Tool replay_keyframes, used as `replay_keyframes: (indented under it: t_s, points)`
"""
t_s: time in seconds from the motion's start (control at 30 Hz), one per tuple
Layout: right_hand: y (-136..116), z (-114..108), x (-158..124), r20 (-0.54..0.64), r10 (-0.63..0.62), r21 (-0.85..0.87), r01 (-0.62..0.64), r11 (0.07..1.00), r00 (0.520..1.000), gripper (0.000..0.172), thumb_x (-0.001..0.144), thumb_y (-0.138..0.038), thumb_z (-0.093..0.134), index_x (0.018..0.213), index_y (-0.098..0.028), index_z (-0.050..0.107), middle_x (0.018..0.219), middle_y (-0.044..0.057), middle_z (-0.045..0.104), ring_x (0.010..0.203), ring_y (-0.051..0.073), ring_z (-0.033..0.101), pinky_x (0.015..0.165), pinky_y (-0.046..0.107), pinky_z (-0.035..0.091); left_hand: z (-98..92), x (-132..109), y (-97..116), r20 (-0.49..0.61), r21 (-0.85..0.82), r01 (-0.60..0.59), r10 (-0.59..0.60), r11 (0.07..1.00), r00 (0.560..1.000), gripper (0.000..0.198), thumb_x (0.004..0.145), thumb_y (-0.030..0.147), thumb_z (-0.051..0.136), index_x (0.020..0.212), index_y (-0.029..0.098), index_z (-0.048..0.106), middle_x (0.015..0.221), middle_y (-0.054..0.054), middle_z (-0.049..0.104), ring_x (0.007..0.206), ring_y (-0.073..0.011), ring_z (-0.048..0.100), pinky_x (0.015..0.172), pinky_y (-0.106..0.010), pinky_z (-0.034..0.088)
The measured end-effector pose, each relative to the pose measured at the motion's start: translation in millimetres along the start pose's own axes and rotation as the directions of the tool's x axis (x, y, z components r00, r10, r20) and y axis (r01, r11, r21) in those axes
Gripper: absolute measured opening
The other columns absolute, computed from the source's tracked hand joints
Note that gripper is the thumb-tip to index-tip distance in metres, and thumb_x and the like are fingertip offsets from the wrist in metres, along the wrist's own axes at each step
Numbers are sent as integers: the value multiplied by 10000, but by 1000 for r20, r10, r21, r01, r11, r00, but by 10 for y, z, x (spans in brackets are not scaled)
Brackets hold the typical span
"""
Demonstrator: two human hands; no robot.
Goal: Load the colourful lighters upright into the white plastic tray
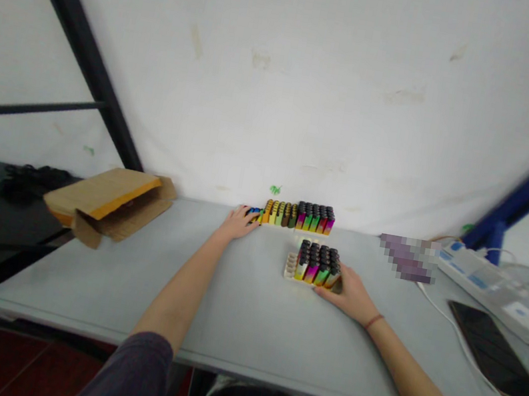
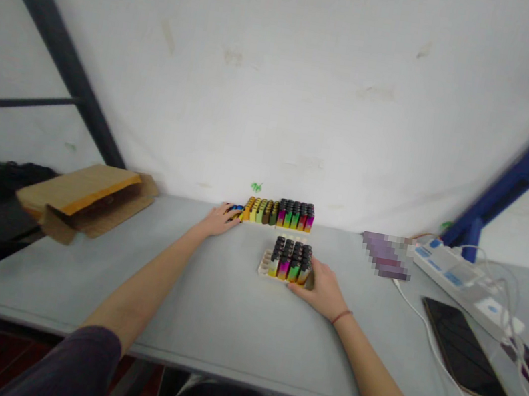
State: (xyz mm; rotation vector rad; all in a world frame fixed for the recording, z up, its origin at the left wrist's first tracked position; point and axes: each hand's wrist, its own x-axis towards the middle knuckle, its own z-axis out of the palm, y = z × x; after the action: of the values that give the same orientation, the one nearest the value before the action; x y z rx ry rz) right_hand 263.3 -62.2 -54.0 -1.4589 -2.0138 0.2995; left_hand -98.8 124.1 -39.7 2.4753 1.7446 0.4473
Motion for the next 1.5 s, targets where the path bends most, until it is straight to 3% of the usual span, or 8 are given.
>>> replay_keyframes:
  t_s: [0.27,0.47,0.7,0.87,0.97,1.03,1.2,1.5]
  points:
    - [44,50,7,-24,-8,4,8,1000,1000,783,775,-652,721,1349,-132,601,1251,209,733,1119,388,696,1001,538,545,-90,-375,24,-170,60,58,-47,997,984,565,1020,470,431,1516,218,527,1622,-165,422,1486,-325,384,1229,-502,315]
    - [33,39,11,-19,-8,-6,8,1000,1000,782,779,-641,721,1370,-145,588,1207,193,747,1082,387,701,954,535,559,-120,-509,152,130,97,73,-85,993,988,669,1009,620,359,1610,330,402,1754,-88,192,1608,-398,142,1227,-669,207]
    - [15,30,12,-33,-22,-21,21,1000,999,743,780,-629,725,1347,-164,606,1187,178,759,1063,374,710,956,516,561,-137,-479,218,97,95,74,-83,993,992,681,1015,619,331,1624,316,371,1741,-106,228,1618,-373,118,1219,-716,176]
    - [16,39,14,-23,-14,-28,13,1000,1000,784,783,-633,720,1378,-141,587,1222,199,746,1094,383,702,972,523,554,-222,-726,480,-39,-178,-104,99,979,994,723,1009,588,414,1596,166,407,1677,-181,362,1586,-330,263,1288,-564,182]
    - [27,46,18,-25,-13,-34,12,999,1000,800,774,-632,732,1392,-147,581,1198,188,754,1074,375,707,961,516,558,-183,-832,821,15,-485,-276,324,830,946,892,897,662,613,1599,161,386,1597,-197,479,1485,-330,448,1253,-494,321]
    - [32,49,22,-34,-22,-24,22,999,999,792,770,-628,739,1395,-167,579,1216,177,751,1084,370,706,962,514,559,-93,-828,1070,34,-633,-297,410,715,912,1047,787,656,757,1613,163,344,1591,-218,476,1466,-360,467,1227,-512,359]
    - [29,46,35,-35,-43,-2,43,999,998,759,778,-612,737,1375,-169,583,1278,194,731,1133,376,699,993,533,547,58,-640,1435,42,-777,-269,473,569,880,997,687,498,891,1513,159,448,1376,-193,642,1244,-346,633,1087,-510,490]
    - [59,80,43,-25,-23,-7,23,1000,999,804,781,-606,731,1404,-127,558,1224,211,737,1113,389,693,962,535,553,-47,-603,1390,52,-785,-227,427,577,903,743,754,473,817,1364,179,512,1292,-146,646,1186,-296,622,1058,-463,500]
